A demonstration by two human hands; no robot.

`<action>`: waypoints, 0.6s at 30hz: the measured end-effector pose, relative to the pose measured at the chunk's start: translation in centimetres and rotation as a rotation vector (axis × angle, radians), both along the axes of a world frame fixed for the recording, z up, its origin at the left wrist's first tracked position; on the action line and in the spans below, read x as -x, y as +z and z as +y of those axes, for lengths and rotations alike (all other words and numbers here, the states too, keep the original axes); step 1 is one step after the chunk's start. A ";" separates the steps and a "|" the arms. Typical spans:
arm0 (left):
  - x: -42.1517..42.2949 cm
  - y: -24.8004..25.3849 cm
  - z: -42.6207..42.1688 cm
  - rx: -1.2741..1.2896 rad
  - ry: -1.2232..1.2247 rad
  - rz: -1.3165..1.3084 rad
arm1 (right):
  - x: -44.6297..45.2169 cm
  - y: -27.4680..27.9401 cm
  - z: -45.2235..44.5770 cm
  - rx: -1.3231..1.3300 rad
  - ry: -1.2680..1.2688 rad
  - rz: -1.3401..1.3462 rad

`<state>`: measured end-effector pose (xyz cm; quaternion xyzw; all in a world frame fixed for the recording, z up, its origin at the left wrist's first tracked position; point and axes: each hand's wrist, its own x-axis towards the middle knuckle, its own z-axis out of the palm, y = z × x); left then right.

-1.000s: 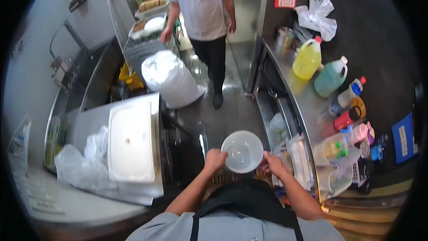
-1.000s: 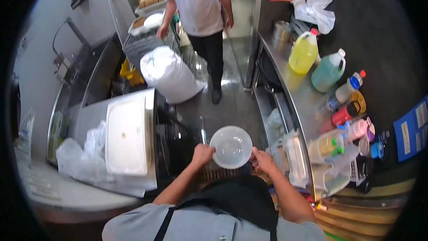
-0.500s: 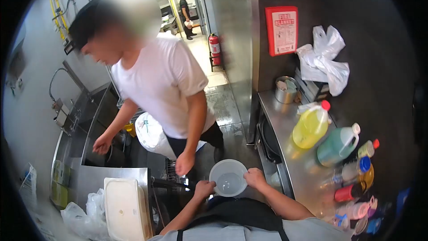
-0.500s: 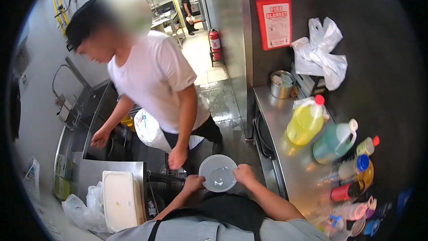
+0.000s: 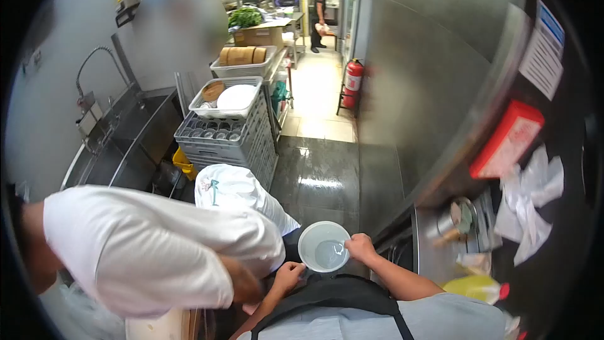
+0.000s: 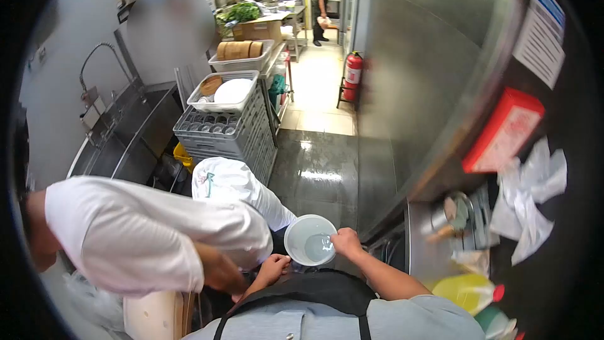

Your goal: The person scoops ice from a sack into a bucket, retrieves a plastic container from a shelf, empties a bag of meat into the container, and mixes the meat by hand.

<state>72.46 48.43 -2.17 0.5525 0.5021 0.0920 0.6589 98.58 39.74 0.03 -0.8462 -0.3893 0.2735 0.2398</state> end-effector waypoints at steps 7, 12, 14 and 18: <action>-2.6 1.3 6.2 0.065 0.319 -0.144 | -8.0 2.8 17.3 -0.120 0.032 0.207; -4.3 -0.3 10.8 0.140 0.518 -0.058 | -12.5 5.7 31.5 -0.164 0.084 0.385; -5.3 0.8 12.2 0.175 0.599 0.004 | -14.0 6.7 38.2 -0.198 0.112 0.440; -8.1 1.8 13.9 0.260 0.721 0.032 | -14.8 12.1 49.2 -0.168 0.233 0.536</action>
